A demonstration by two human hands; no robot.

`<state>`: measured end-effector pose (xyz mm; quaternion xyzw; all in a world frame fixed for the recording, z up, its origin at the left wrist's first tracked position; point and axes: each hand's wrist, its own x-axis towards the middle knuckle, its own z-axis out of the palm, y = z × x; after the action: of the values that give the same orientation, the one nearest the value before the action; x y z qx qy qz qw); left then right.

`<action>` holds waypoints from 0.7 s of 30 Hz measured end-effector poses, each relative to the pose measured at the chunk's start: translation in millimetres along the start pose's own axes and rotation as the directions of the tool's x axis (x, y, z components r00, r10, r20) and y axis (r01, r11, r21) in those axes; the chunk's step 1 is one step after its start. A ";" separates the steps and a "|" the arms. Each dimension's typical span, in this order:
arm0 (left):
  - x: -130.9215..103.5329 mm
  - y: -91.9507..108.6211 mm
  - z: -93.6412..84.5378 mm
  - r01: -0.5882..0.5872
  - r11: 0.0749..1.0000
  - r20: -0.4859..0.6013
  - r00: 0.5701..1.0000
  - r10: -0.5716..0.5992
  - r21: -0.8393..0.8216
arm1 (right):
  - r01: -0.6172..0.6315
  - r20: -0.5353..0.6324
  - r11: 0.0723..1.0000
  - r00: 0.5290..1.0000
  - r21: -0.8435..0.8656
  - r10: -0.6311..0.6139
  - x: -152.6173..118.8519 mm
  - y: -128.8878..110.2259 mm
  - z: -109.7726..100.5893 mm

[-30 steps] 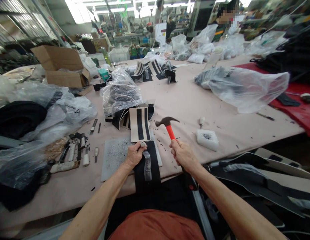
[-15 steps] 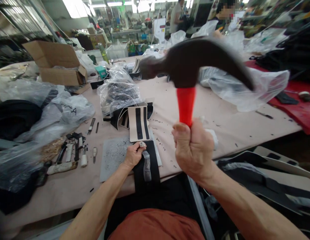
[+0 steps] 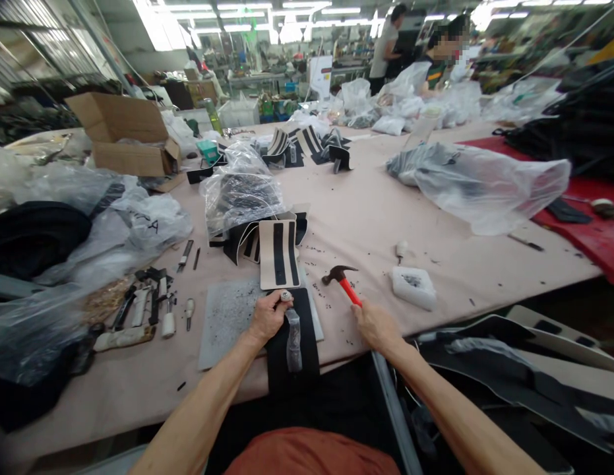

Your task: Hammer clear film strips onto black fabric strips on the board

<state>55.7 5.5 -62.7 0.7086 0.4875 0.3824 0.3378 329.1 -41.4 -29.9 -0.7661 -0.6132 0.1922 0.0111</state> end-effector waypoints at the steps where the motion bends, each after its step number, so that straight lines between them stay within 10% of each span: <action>1: -0.1 -0.5 0.2 0.002 1.000 -0.002 1.000 -0.002 -0.009 | 0.006 -0.069 0.999 0.998 -0.034 -0.008 -0.6 -2.4 5.6; 5: -2.0 -2.0 0.8 0.011 0.999 0.005 1.000 -0.011 -0.049 | 0.229 -0.307 0.966 0.934 0.123 -0.182 -23.6 -49.2 17.6; 11: 6.6 -0.5 3.3 0.158 0.967 -0.069 0.982 -0.174 -0.201 | 0.294 -0.025 0.930 0.955 0.221 -0.296 -52.7 -128.5 42.0; 15: 20.2 0.9 -7.0 0.239 0.774 -0.283 0.835 -0.472 -0.586 | 0.266 0.019 0.954 0.962 0.142 -0.271 -49.9 -127.5 50.2; 21: 2.1 -9.9 -45.9 0.241 0.868 -0.246 0.895 -0.372 -0.435 | 0.264 -0.025 0.903 0.962 0.340 -0.271 -47.9 -112.8 44.1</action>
<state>11.9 15.2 -48.7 0.4664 0.5566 0.5232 0.4461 201.7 -68.3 -28.8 -0.6590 -0.6701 0.3005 0.1623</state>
